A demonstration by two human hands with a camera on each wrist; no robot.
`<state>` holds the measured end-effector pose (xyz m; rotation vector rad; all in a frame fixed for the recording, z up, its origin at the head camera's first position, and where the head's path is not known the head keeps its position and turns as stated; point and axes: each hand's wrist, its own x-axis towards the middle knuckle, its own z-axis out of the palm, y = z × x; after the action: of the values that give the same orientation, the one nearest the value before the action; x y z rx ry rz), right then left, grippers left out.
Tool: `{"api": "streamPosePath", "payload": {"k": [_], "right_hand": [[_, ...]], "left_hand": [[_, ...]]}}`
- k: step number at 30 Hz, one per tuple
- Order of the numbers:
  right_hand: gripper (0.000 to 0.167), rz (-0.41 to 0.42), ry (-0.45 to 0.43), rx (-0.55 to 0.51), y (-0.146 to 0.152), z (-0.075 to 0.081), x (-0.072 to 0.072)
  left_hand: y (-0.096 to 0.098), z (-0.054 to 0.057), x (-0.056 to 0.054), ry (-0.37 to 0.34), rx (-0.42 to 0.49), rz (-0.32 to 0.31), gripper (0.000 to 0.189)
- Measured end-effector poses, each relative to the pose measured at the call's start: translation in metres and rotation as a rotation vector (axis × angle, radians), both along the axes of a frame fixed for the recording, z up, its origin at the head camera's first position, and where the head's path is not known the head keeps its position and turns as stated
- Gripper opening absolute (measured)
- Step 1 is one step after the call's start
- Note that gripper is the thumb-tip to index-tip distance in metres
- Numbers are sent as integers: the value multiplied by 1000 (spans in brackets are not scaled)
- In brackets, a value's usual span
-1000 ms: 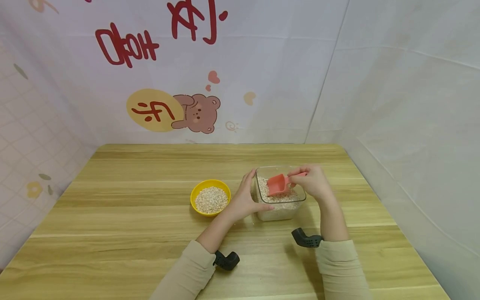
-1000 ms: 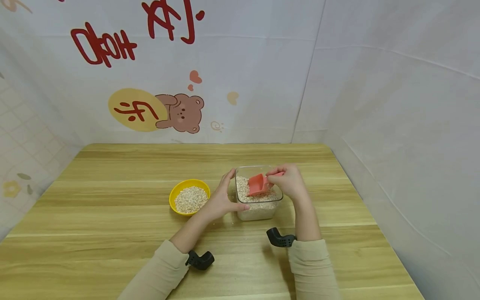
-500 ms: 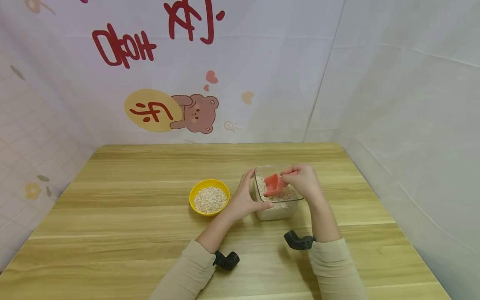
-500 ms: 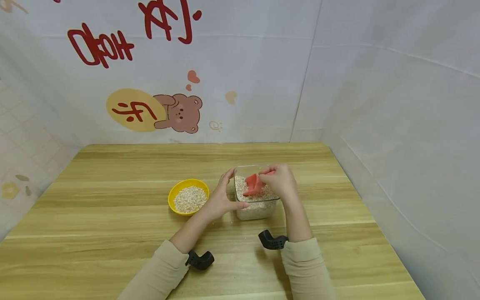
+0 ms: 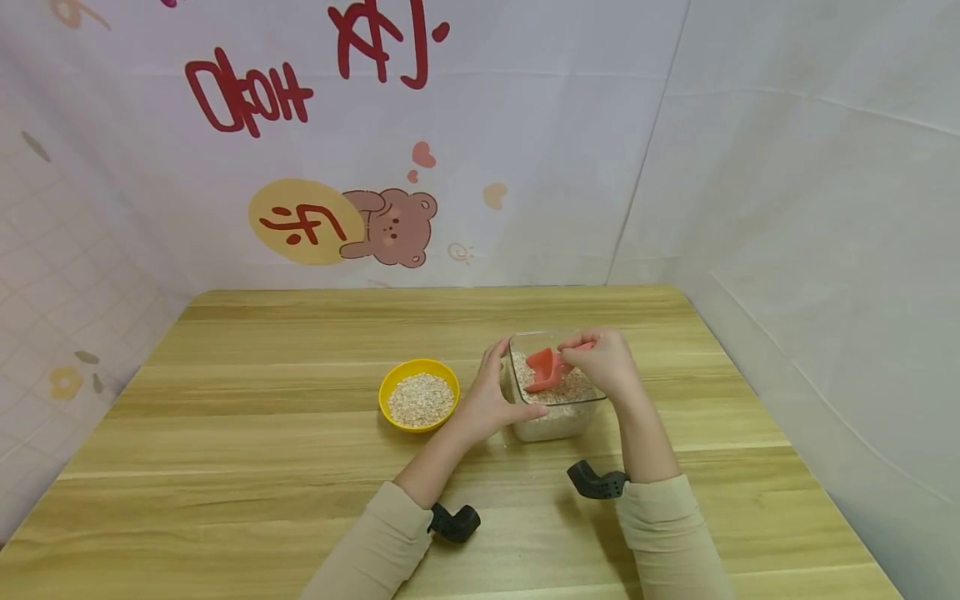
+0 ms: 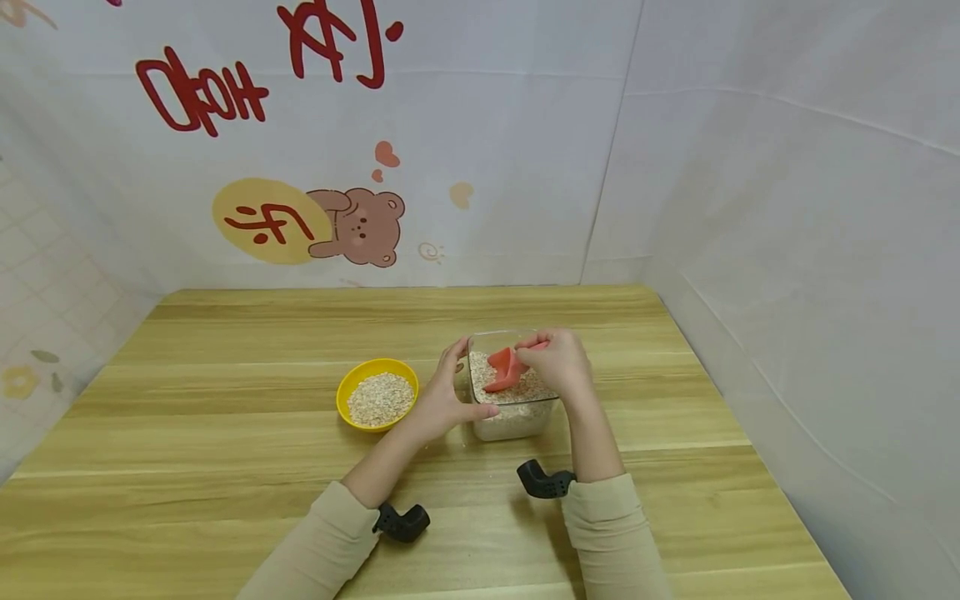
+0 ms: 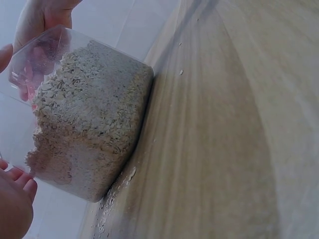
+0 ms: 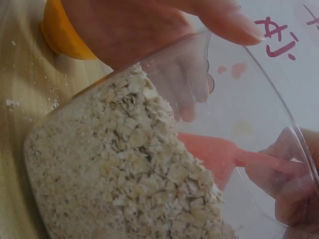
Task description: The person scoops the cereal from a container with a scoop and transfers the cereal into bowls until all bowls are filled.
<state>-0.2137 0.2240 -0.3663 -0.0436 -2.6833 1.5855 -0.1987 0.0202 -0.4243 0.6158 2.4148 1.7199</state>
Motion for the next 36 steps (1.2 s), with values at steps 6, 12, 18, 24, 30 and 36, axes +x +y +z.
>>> {"api": "streamPosePath", "payload": {"k": [6,12,18,24,30,36], "right_hand": [[18,-5,-8,-42,2,-3,-1],[19,-11,-4,-68,3,-5,-2],[19,-6,-17,-97,7,-6,-3],[17,-6,-29,-120,11,-7,-3],[22,-3,-45,-177,15,-5,-2],[28,13,-80,-215,16,6,3]], "left_hand": [[0,-1,0,-6,2,0,117],[0,-1,0,-8,2,-1,117],[0,-1,0,-8,12,-3,117],[0,-1,0,-5,5,1,118],[0,-1,0,-23,11,1,119],[0,-1,0,-33,12,3,119]]}}
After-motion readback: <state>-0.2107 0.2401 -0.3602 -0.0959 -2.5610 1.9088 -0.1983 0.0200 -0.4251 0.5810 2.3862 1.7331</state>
